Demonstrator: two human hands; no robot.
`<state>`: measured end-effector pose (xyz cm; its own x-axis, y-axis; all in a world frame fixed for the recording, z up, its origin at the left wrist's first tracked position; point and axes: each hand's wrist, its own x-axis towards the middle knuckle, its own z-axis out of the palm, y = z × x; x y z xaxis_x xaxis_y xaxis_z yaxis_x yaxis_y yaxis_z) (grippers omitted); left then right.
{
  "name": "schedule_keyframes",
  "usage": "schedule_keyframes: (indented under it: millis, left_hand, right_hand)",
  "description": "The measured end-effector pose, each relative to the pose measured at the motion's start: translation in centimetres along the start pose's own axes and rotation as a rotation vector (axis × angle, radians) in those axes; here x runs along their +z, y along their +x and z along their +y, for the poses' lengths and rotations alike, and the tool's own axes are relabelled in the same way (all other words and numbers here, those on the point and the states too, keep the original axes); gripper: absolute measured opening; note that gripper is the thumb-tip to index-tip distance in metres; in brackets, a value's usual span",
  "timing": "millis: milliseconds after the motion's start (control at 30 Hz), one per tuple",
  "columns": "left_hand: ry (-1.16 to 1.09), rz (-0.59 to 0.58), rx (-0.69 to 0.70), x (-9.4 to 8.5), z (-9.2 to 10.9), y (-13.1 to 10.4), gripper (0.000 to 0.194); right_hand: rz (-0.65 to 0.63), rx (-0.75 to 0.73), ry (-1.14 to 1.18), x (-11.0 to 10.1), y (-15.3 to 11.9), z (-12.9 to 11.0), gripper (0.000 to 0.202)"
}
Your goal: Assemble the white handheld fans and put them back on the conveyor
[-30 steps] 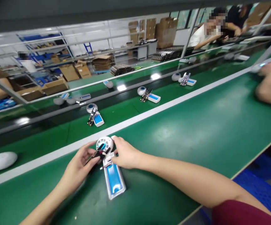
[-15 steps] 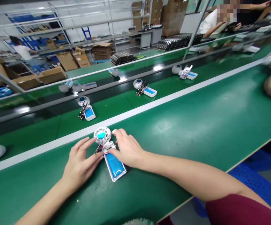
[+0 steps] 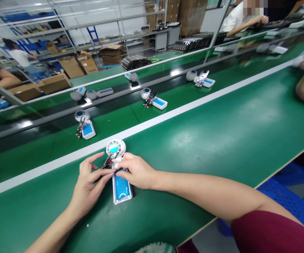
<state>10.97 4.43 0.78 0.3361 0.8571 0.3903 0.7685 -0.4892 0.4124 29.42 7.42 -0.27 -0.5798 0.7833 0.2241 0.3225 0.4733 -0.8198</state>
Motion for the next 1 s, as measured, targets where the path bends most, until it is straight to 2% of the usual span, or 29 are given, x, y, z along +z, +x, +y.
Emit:
schedule_keyframes:
  millis: [133, 233, 367, 400, 467, 567, 700, 833, 1000]
  left_hand:
    - [-0.056, 0.068, 0.008, 0.6, -0.1, -0.2, 0.016]
    - [-0.205, 0.063, -0.039, 1.0, -0.2, -0.3, 0.018]
    - [-0.390, 0.025, -0.188, 0.5, -0.5, -0.4, 0.051]
    - [-0.368, 0.009, -0.224, 0.3, -0.5, -0.4, 0.055]
    - [-0.259, -0.025, -0.237, -0.1, -0.3, -0.5, 0.047]
    - [-0.074, -0.047, -0.151, -0.4, 0.3, -0.7, 0.035]
    - [0.058, -0.031, -0.058, -0.2, 0.6, -1.2, 0.041]
    - [0.093, -0.036, -0.021, 0.1, 0.5, -1.4, 0.043]
    - [0.041, -0.024, -0.013, 0.4, 0.5, -1.4, 0.046]
  right_hand:
    - [-0.022, -0.036, 0.004, 0.5, 0.1, 0.4, 0.016]
    - [-0.021, -0.042, 0.039, 0.6, 0.4, 0.8, 0.016]
    - [-0.069, -0.074, 0.057, 0.3, 0.7, 0.7, 0.019]
    - [-0.066, -0.066, 0.044, 0.2, 0.7, 0.5, 0.020]
    - [-0.034, -0.044, 0.022, 0.0, 0.8, -0.2, 0.021]
    - [0.036, -0.022, -0.002, 0.0, 1.0, -1.0, 0.024]
    - [0.099, -0.016, -0.031, 0.3, 1.0, -1.4, 0.028]
    - [0.101, -0.012, -0.071, 0.4, 1.0, -1.6, 0.030]
    - [0.035, 0.013, -0.120, 0.2, 1.1, -2.0, 0.027]
